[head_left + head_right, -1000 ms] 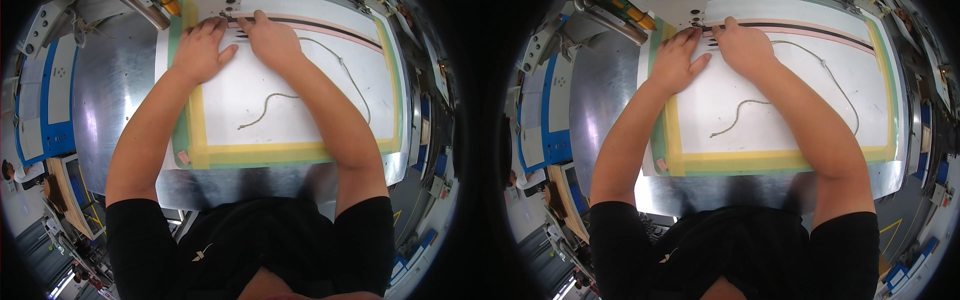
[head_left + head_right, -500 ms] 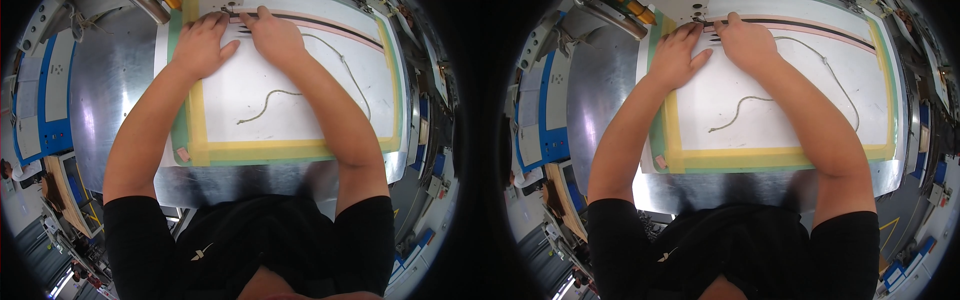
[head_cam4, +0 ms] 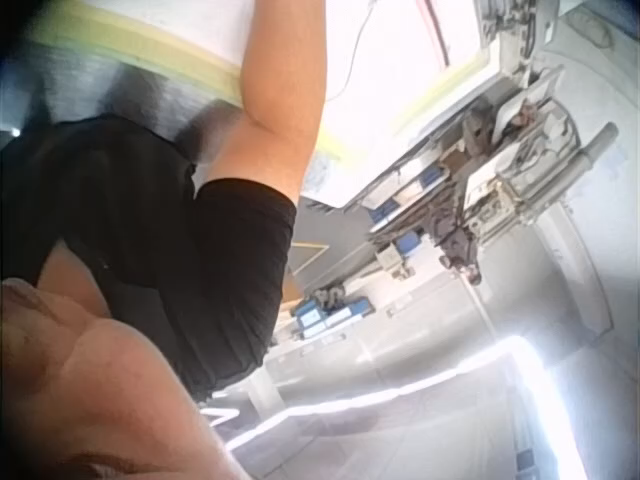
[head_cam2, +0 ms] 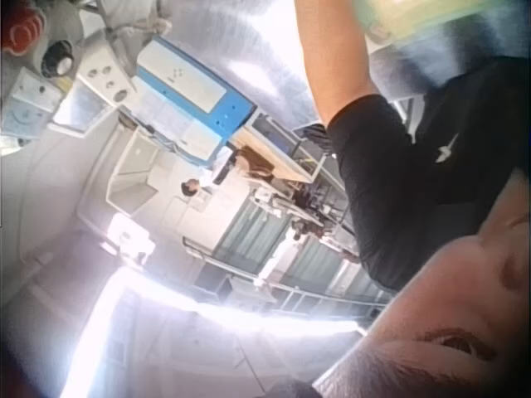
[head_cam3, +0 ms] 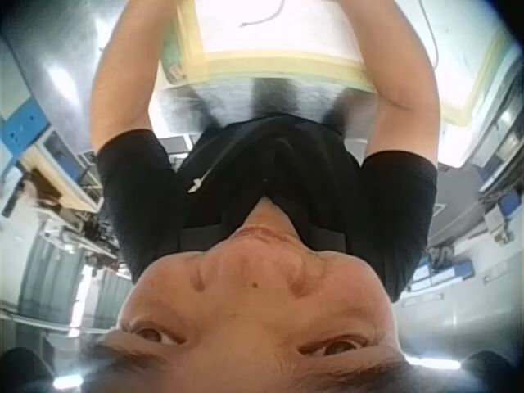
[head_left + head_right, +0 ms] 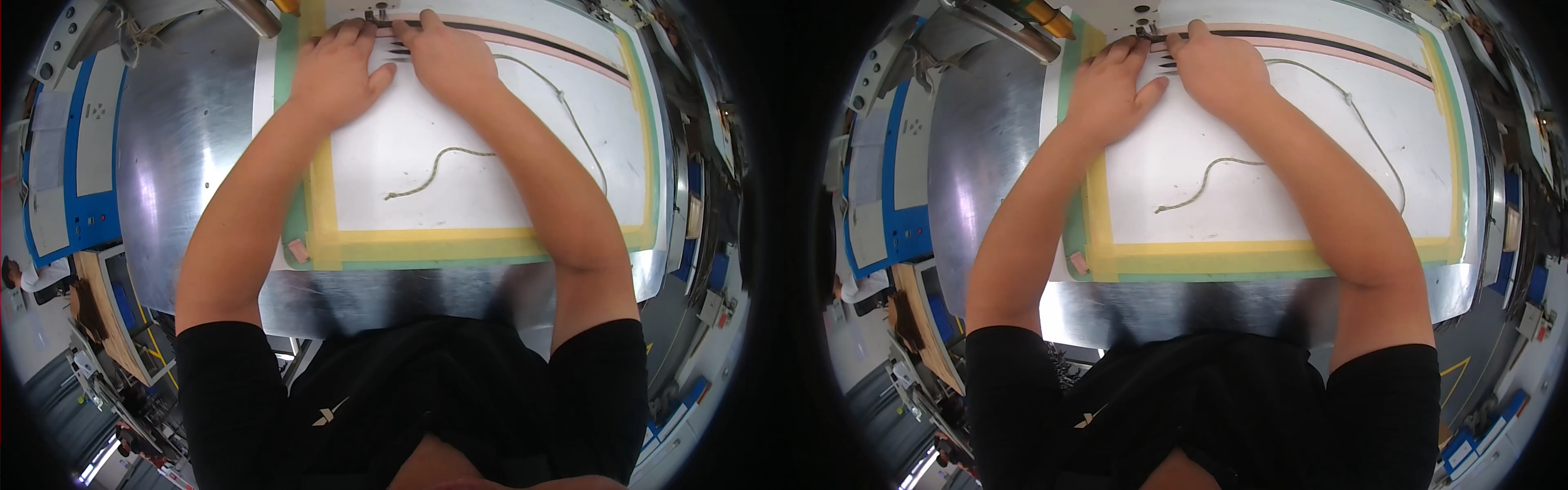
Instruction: Sewing and assembling leather or fabric straps using a specialized sewing machine.
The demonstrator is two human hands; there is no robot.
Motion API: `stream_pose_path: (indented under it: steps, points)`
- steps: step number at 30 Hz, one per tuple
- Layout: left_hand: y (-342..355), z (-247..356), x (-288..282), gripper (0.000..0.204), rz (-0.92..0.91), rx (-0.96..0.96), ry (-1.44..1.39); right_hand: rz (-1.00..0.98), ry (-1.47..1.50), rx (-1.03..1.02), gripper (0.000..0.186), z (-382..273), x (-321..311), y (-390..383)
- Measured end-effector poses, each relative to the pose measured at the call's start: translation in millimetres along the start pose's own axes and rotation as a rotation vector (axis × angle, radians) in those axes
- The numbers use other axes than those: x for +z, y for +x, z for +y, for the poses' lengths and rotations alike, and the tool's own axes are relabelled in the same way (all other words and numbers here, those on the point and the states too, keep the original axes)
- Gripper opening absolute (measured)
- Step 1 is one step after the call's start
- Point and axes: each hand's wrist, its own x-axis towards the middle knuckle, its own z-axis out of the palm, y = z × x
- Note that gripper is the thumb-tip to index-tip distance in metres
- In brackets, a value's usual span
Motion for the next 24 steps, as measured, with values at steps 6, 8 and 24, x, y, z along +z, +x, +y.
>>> stream_pose_path:
  steps: [6, 8, 24]
  points:
    - [-3.8, 1.1, 3.5, 0.067, 0.048, -0.014, -0.027, 0.0, 0.026, 0.045, 0.047, -2.5, 3.6, -1.0]
    - [-6.0, -0.1, 3.9, 0.066, 0.057, -0.023, -0.013, -0.01, 0.021, 0.036, 0.042, -0.6, 3.3, -2.2]
    - [-7.6, 6.3, -1.0, 0.066, 0.066, -0.053, -0.044, -0.03, 0.031, 0.056, 0.047, 0.5, -2.5, -3.4]
